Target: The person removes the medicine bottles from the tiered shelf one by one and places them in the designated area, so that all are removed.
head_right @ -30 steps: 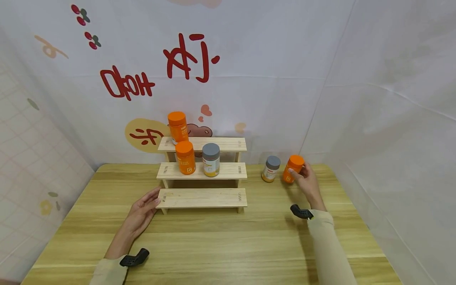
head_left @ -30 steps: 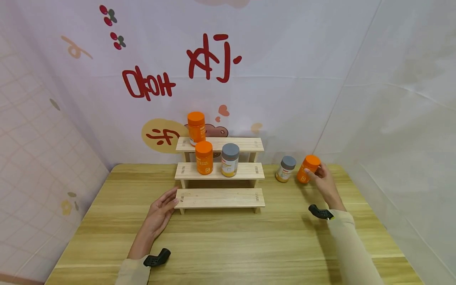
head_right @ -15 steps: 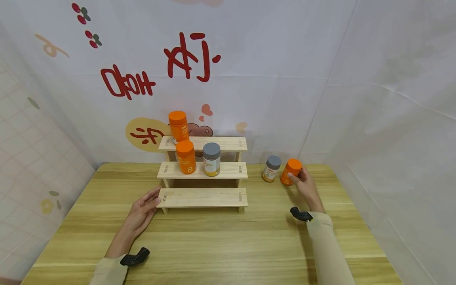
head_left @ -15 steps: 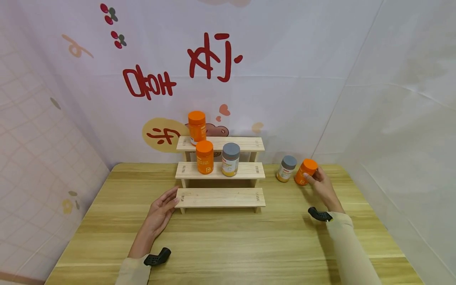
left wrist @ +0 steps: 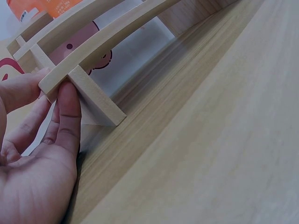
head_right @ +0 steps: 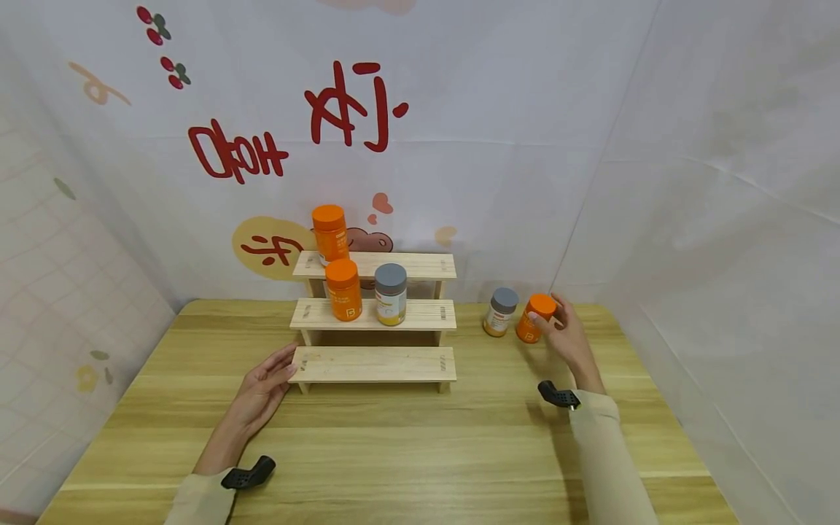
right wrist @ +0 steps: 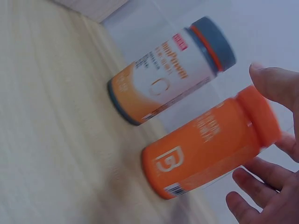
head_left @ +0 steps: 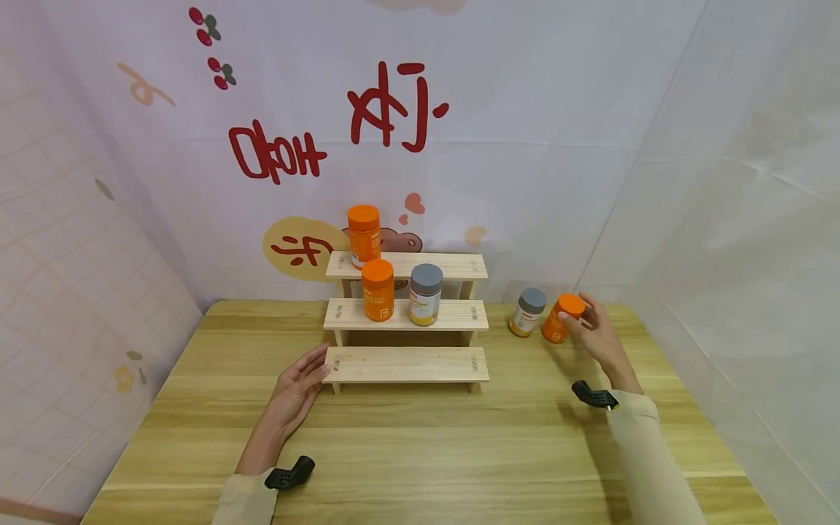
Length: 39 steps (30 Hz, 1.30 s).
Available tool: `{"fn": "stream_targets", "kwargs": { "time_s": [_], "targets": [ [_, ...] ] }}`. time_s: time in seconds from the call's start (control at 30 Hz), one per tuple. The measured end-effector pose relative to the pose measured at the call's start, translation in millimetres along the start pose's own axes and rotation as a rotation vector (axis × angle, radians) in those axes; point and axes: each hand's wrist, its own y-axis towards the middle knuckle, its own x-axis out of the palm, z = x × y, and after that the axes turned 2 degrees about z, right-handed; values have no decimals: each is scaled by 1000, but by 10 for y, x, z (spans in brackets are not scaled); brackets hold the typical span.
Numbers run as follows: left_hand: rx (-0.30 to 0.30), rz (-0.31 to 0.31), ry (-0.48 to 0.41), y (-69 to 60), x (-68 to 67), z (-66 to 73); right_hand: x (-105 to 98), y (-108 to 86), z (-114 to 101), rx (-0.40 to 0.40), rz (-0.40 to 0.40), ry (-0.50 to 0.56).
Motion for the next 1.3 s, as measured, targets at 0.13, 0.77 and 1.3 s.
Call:
{"fn": "stream_targets", "kwargs": {
  "time_s": [0.13,0.77,1.3],
  "targets": [
    [4,-6,-3,-2,-5,1,-58,-13,-101,-1,7,-33],
    [-1,-15,9,-14,-9,13,-91,-142,-551,-66,39,-151],
    [5,-3,-5,-1,-12,0,110,-185,-939,-198,-16,-131]
  ]
}}
